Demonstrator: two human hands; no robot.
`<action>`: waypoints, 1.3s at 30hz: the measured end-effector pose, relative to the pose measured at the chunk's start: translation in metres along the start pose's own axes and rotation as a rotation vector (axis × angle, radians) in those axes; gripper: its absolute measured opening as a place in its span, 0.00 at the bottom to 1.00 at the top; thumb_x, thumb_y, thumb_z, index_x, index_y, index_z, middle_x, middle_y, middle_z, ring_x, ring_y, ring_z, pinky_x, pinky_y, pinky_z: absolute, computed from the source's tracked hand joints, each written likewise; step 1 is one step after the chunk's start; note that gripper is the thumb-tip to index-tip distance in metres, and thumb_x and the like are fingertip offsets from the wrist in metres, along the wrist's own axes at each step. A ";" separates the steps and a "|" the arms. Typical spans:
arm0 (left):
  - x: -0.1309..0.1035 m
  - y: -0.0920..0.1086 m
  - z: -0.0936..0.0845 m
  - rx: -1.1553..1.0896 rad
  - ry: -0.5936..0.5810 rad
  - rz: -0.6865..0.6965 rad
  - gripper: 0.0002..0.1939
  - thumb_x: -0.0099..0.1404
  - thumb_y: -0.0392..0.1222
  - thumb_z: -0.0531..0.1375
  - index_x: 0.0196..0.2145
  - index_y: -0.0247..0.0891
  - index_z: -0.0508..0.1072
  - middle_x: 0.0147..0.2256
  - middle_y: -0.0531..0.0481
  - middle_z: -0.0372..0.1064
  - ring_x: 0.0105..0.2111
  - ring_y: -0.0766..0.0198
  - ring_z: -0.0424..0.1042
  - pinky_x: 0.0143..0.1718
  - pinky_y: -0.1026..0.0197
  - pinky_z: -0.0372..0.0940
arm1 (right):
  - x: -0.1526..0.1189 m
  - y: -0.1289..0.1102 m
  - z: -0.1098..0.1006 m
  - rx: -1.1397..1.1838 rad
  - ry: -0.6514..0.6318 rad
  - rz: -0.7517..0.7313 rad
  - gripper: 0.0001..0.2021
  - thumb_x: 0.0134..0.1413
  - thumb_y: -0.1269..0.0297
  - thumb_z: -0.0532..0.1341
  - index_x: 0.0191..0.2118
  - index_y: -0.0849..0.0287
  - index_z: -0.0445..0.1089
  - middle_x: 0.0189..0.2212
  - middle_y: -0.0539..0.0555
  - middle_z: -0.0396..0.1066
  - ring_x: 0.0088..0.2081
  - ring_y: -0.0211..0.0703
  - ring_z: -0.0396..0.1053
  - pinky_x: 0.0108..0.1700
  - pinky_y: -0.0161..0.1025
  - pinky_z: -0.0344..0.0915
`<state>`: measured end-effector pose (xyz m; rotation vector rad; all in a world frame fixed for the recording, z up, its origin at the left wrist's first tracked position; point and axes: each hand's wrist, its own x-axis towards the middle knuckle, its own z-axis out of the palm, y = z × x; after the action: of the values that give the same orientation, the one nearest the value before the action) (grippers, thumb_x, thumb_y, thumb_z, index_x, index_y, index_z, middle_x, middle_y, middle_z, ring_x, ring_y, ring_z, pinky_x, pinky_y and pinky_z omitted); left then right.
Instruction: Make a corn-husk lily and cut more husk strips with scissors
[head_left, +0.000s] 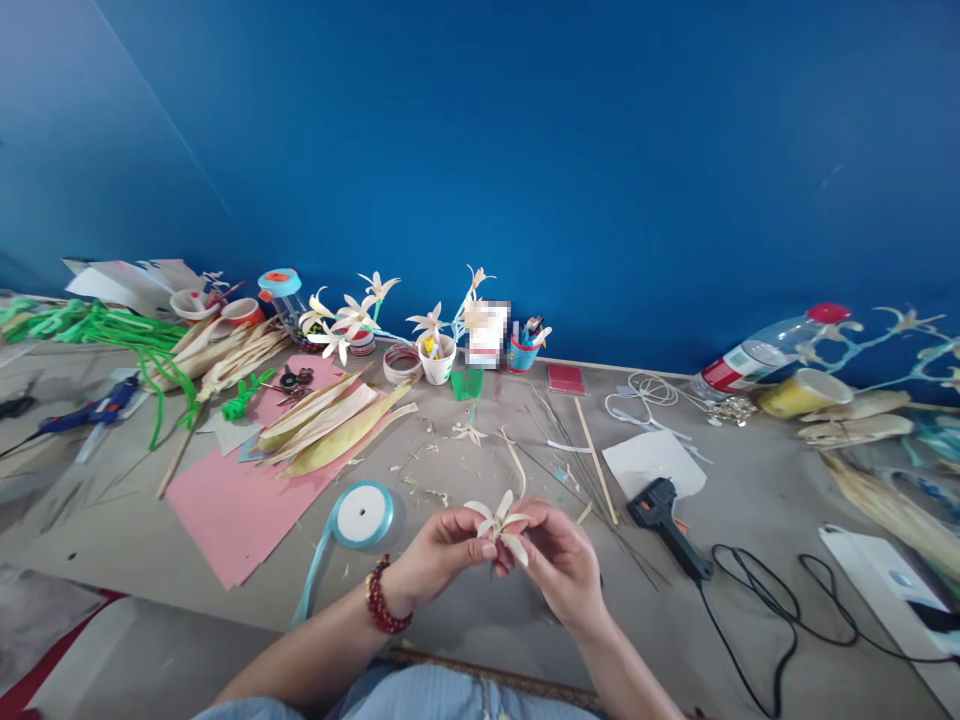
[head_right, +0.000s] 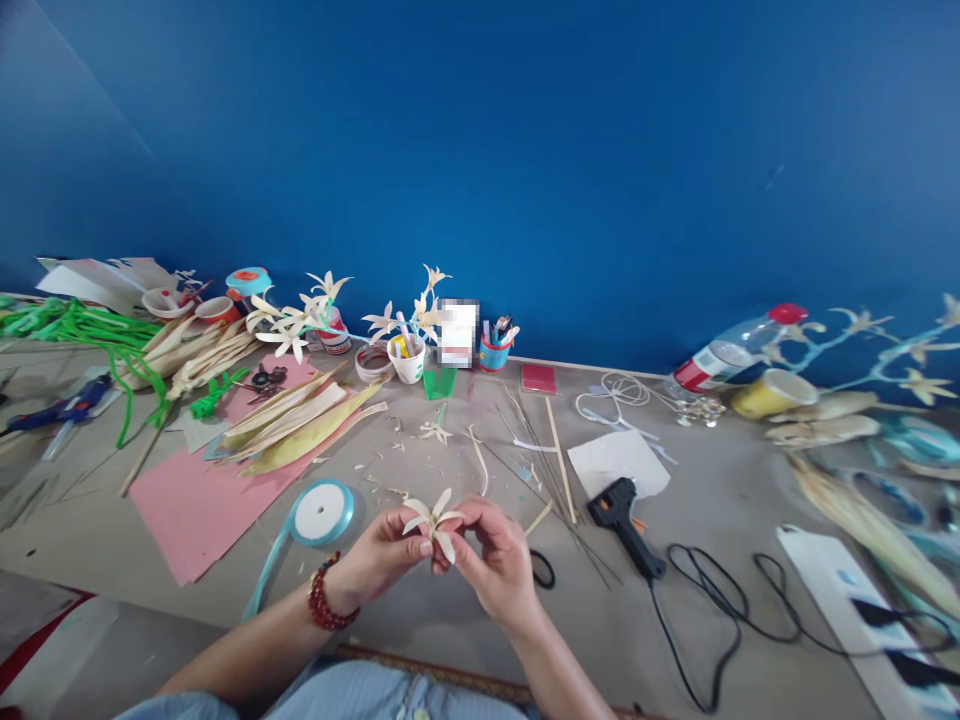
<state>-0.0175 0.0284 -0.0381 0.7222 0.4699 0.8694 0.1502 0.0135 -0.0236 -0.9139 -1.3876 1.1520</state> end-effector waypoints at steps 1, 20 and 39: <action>0.000 0.000 0.000 0.004 0.003 -0.003 0.11 0.55 0.45 0.72 0.27 0.34 0.78 0.28 0.47 0.77 0.28 0.64 0.73 0.36 0.60 0.67 | 0.000 0.000 0.000 -0.007 0.000 -0.002 0.09 0.61 0.57 0.63 0.35 0.56 0.72 0.29 0.53 0.71 0.24 0.39 0.71 0.28 0.38 0.72; 0.000 -0.004 -0.003 0.088 0.029 0.039 0.09 0.57 0.43 0.70 0.27 0.34 0.79 0.27 0.48 0.76 0.28 0.64 0.73 0.35 0.61 0.67 | 0.001 -0.002 0.004 -0.203 0.095 -0.180 0.04 0.61 0.63 0.62 0.34 0.54 0.71 0.27 0.53 0.73 0.29 0.44 0.72 0.31 0.39 0.70; 0.000 -0.004 -0.001 0.135 0.058 0.081 0.09 0.58 0.43 0.69 0.27 0.34 0.78 0.27 0.48 0.75 0.29 0.64 0.72 0.36 0.62 0.66 | -0.009 0.006 0.016 -0.047 0.175 -0.082 0.04 0.63 0.63 0.60 0.35 0.55 0.69 0.28 0.49 0.68 0.22 0.37 0.68 0.26 0.36 0.67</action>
<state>-0.0162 0.0266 -0.0421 0.8460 0.5582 0.9434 0.1355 0.0041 -0.0308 -0.9588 -1.3017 0.9579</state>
